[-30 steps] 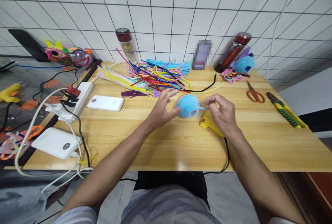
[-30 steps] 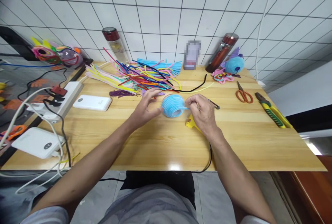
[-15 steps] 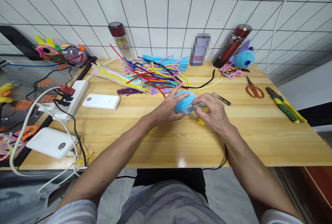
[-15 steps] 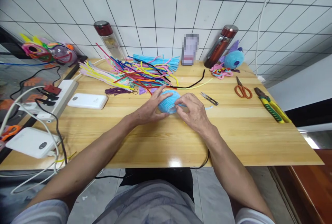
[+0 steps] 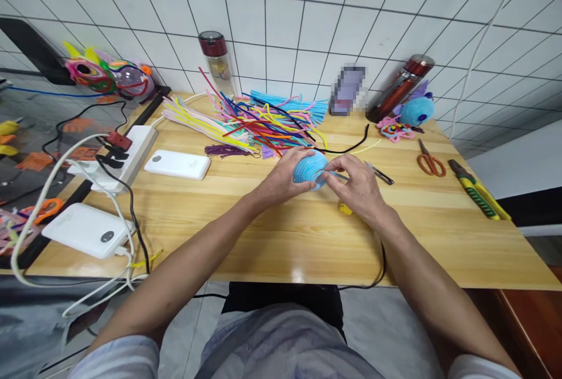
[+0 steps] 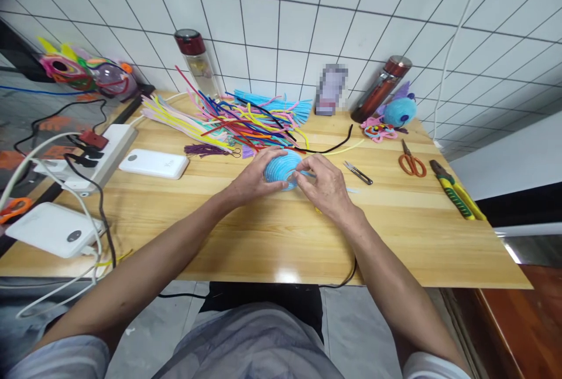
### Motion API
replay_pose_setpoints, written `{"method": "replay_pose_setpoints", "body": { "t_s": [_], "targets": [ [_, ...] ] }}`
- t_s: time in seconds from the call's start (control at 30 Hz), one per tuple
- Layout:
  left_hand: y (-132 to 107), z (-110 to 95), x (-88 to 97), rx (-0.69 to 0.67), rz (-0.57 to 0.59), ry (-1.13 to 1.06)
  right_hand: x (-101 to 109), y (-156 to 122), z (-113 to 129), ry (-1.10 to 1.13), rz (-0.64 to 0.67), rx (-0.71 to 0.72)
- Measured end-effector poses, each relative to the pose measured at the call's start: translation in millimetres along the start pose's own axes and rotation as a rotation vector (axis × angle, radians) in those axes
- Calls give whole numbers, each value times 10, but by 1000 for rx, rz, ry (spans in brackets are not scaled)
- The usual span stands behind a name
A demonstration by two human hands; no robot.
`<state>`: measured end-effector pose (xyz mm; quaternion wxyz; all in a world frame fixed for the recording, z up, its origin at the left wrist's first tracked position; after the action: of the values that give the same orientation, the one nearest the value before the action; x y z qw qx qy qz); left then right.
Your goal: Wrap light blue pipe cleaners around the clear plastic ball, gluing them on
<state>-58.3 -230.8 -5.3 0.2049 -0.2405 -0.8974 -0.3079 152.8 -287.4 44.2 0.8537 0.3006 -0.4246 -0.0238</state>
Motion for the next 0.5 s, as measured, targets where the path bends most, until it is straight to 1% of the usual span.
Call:
{"method": "replay_pose_setpoints", "body": {
  "t_s": [0.13,0.37,0.43,0.5],
  "targets": [
    [-53,6,45,-18,-18,-39,-56,100,59,-11,46,3],
    [-142,35,57,12,-90,-91,-202,208,71,-45,81,12],
    [-151,15,68,28,-109,-95,-195,237,98,-50,91,8],
    [-162,-9,78,49,-117,-100,-124,213,149,-79,59,-6]
  ]
}}
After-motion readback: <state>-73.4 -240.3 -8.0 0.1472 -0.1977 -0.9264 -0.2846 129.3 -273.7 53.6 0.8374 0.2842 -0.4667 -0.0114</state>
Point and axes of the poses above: each hand's wrist, its own y-axis towards the middle knuckle, its own x-axis out of the back of the hand, z = x × y, the point moved 2 cm from there along y, towards the middle knuckle, and after that the axes turned 5 degrees about -x, right-handed, at the moved point
